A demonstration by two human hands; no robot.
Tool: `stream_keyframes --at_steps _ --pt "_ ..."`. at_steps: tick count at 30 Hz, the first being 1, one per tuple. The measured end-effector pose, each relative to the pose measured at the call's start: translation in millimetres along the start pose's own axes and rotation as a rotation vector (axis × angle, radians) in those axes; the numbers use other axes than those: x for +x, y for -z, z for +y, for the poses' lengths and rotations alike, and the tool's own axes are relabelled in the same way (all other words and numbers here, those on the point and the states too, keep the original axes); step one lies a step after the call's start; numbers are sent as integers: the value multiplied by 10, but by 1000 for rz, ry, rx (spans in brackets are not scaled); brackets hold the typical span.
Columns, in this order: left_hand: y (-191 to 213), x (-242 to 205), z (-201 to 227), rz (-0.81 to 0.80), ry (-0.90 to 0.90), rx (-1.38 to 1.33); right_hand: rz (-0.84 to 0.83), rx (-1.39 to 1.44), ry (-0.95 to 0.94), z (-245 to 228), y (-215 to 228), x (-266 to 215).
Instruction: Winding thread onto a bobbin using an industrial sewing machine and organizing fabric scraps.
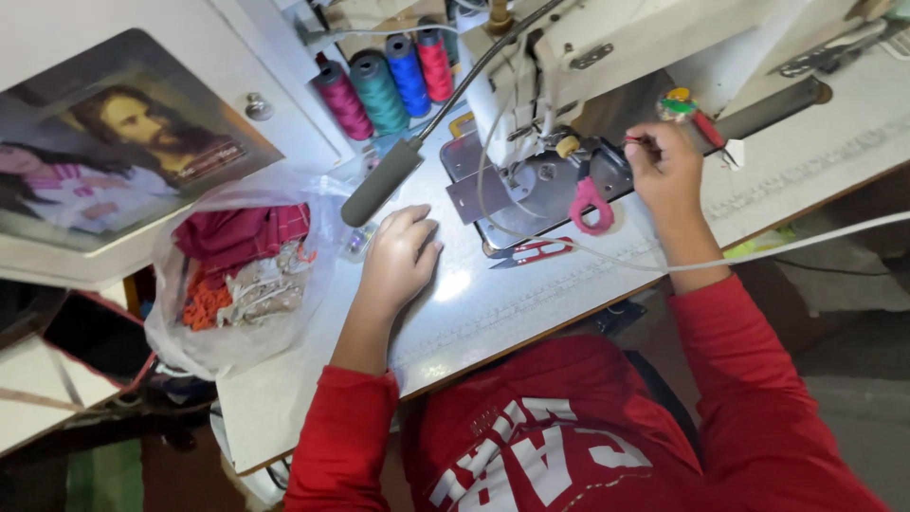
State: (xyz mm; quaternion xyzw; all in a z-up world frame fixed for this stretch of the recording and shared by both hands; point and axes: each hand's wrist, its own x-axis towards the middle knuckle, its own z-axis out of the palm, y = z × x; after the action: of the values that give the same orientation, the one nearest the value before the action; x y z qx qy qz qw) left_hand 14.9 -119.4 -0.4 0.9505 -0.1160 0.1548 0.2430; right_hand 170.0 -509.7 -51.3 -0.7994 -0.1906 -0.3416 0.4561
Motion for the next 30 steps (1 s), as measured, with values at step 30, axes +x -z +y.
stream_keyframes --at_steps 30 --pt "732 -149 -154 89 170 -419 -942 -49 414 -1971 -1472 -79"
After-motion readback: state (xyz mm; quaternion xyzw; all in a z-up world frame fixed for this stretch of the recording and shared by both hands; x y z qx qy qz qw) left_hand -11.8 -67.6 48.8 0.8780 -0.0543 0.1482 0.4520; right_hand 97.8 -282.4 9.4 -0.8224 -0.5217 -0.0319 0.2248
